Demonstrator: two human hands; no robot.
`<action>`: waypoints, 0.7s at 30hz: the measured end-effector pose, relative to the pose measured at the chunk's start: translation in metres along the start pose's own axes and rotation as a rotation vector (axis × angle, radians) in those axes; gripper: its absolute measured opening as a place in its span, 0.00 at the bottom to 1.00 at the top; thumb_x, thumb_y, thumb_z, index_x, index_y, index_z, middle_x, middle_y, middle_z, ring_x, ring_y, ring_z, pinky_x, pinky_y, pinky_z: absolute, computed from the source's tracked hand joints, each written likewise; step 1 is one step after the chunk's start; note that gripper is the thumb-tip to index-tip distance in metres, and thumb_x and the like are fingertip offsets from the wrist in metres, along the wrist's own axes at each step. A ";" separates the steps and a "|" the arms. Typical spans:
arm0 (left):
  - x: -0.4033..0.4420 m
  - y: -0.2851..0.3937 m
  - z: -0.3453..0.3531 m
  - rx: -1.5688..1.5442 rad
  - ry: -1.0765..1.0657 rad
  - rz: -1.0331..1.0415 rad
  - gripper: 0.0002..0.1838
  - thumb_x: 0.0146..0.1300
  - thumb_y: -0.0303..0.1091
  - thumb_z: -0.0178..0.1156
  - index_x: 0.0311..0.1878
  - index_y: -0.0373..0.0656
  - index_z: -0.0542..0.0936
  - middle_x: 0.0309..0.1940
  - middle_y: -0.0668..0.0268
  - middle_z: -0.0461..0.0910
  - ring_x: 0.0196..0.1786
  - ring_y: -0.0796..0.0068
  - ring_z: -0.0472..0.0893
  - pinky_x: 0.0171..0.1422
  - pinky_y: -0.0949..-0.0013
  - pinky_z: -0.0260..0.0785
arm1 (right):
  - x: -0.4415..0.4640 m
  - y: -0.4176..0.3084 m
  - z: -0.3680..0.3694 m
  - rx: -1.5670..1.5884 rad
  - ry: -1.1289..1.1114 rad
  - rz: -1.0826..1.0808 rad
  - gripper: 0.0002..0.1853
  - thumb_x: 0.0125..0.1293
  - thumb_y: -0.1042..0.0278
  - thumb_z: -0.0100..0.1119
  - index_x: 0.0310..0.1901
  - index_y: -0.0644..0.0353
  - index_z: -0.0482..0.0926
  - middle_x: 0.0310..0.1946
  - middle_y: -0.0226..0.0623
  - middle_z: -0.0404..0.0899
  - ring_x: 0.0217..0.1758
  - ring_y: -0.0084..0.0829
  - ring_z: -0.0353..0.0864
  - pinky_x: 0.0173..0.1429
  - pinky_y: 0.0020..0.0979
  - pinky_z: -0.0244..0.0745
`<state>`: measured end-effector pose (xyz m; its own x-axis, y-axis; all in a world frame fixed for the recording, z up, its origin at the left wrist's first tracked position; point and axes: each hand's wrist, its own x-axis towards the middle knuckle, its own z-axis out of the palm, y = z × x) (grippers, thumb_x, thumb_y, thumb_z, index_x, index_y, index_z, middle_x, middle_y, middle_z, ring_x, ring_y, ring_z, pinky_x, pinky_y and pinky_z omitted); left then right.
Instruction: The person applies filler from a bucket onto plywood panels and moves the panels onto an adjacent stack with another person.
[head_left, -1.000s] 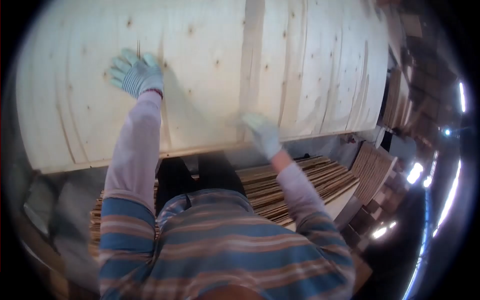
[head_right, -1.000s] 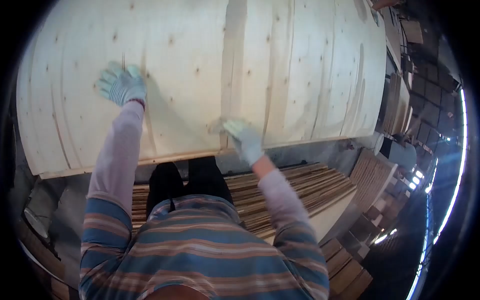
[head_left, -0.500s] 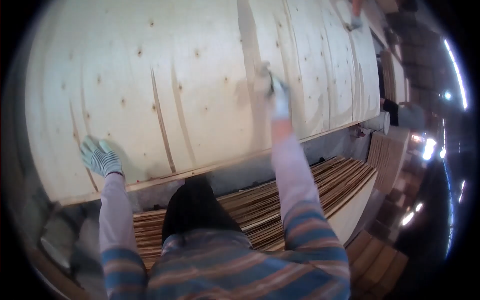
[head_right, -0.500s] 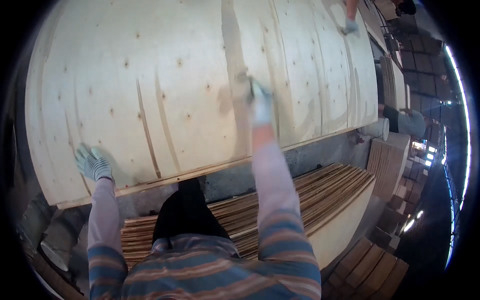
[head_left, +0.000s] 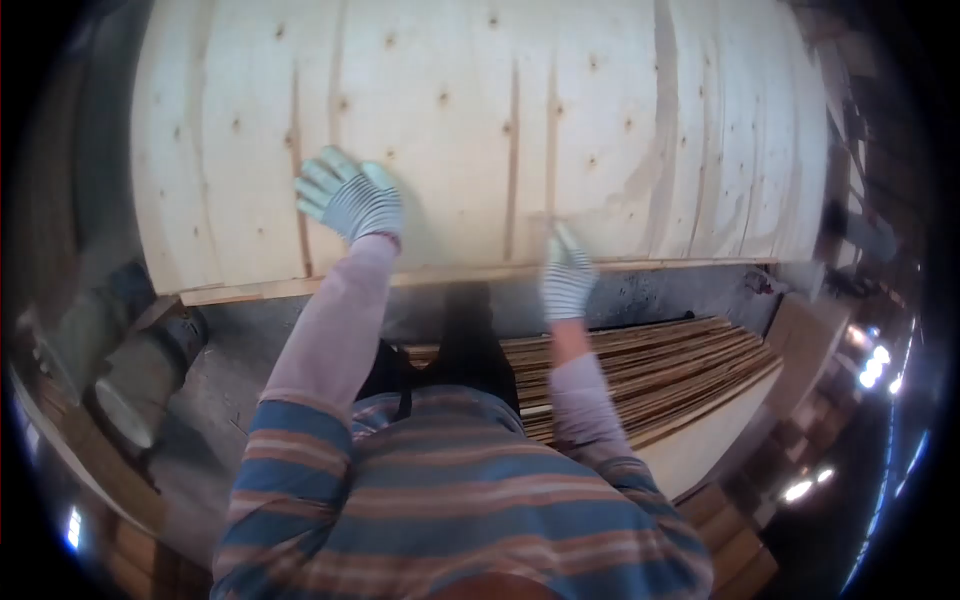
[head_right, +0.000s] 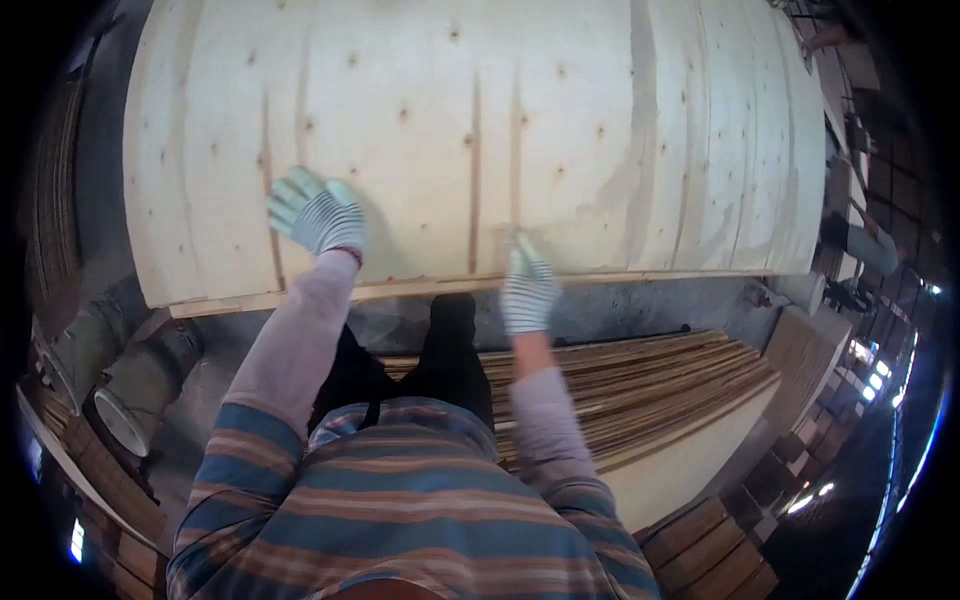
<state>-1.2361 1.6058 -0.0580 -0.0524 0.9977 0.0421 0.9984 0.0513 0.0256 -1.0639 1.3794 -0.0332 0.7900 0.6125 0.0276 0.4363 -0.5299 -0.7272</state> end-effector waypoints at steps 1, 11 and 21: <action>0.000 -0.005 -0.003 -0.034 -0.006 -0.005 0.34 0.61 0.47 0.52 0.69 0.42 0.61 0.69 0.47 0.56 0.71 0.41 0.54 0.73 0.40 0.42 | -0.028 -0.037 0.031 -0.183 -0.017 -0.085 0.15 0.62 0.73 0.58 0.51 0.54 0.81 0.43 0.41 0.83 0.45 0.34 0.83 0.51 0.33 0.78; 0.171 -0.311 -0.035 0.184 -0.078 -0.069 0.31 0.64 0.52 0.46 0.65 0.43 0.67 0.62 0.51 0.68 0.64 0.51 0.67 0.66 0.47 0.58 | -0.104 -0.210 0.158 0.336 -0.341 0.368 0.17 0.65 0.62 0.57 0.49 0.67 0.80 0.39 0.37 0.83 0.42 0.27 0.81 0.51 0.30 0.75; 0.195 -0.354 -0.008 -0.049 -0.059 -0.332 0.32 0.65 0.53 0.46 0.65 0.41 0.64 0.52 0.49 0.74 0.51 0.50 0.76 0.55 0.50 0.67 | -0.065 -0.206 0.212 -0.299 -0.389 -0.321 0.15 0.63 0.67 0.56 0.52 0.55 0.80 0.42 0.43 0.83 0.43 0.42 0.83 0.49 0.34 0.78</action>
<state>-1.5996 1.7817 -0.0506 -0.3715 0.9278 -0.0346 0.9246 0.3731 0.0766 -1.2968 1.5733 -0.0307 0.4065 0.9101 -0.0807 0.7750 -0.3903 -0.4971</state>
